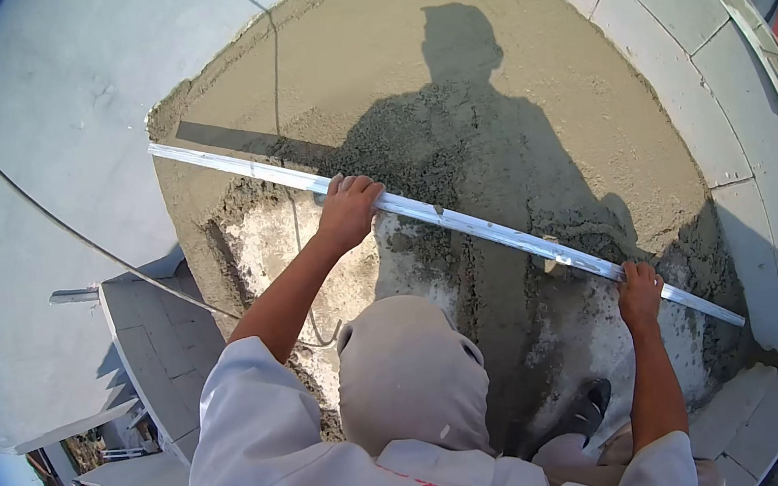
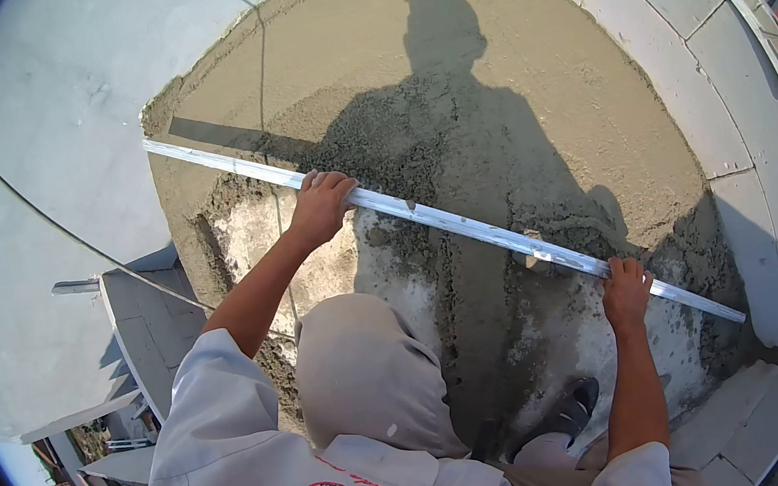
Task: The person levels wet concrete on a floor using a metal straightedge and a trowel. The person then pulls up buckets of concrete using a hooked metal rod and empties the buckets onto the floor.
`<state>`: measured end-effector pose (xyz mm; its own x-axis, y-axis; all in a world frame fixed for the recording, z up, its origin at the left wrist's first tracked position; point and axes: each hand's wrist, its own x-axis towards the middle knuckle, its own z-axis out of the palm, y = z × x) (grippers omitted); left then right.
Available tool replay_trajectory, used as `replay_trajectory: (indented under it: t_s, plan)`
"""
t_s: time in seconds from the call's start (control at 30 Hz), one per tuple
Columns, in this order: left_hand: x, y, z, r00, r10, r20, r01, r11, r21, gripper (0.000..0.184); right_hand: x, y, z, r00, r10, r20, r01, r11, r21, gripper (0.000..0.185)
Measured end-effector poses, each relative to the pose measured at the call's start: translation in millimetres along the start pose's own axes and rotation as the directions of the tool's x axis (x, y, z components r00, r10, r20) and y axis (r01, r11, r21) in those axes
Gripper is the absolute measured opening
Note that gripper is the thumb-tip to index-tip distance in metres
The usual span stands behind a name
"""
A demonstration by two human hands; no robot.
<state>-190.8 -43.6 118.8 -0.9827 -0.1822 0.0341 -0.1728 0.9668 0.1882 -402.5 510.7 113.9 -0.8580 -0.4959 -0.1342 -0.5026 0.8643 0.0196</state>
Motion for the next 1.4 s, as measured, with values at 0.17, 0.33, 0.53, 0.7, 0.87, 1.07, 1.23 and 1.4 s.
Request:
replay_trajectory:
  t_s: [0.17, 0.33, 0.53, 0.7, 0.87, 1.07, 1.23, 1.4]
  plan:
    - [5, -5, 14, 0.999, -0.032, 0.007, 0.032, 0.999, 0.008, 0.04, 7, 1, 2, 0.999, 0.025, 0.031, -0.024, 0.999, -0.028, 0.043]
    - [1, -5, 14, 0.997, -0.059, 0.049, 0.06, 0.998, -0.008, 0.04, 8, 3, 8, 0.999, -0.004, 0.038, 0.005, 1.0, -0.018, 0.043]
    - [-19, -7, 21, 0.987, -0.117, 0.113, 0.117, 0.993, 0.008, 0.044, 2, -3, 20, 0.998, -0.057, -0.008, 0.057, 0.998, -0.011, 0.044]
    - [-33, -5, 26, 0.989, -0.101, 0.109, 0.107, 0.993, -0.047, 0.043, -5, -4, 22, 0.998, -0.057, 0.016, 0.057, 0.998, 0.015, 0.036]
    - [-33, -6, 36, 0.979, -0.122, 0.164, 0.13, 0.991, -0.037, 0.047, -10, -1, 23, 0.999, -0.033, 0.028, 0.033, 0.999, -0.026, 0.033]
    - [-29, -8, 41, 0.977, -0.111, 0.181, 0.117, 0.993, -0.026, 0.049, -9, 4, 21, 0.994, 0.033, 0.102, -0.032, 0.999, -0.004, 0.028]
    - [-24, 0, 43, 0.975, -0.101, 0.197, 0.113, 0.992, -0.051, 0.05, -11, 11, 19, 0.989, 0.068, 0.13, -0.066, 0.998, -0.017, 0.029]
    - [-22, 8, 44, 0.974, -0.102, 0.203, 0.114, 0.992, -0.048, 0.049, -14, 18, 27, 0.992, 0.066, 0.106, -0.066, 0.998, -0.01, 0.031]
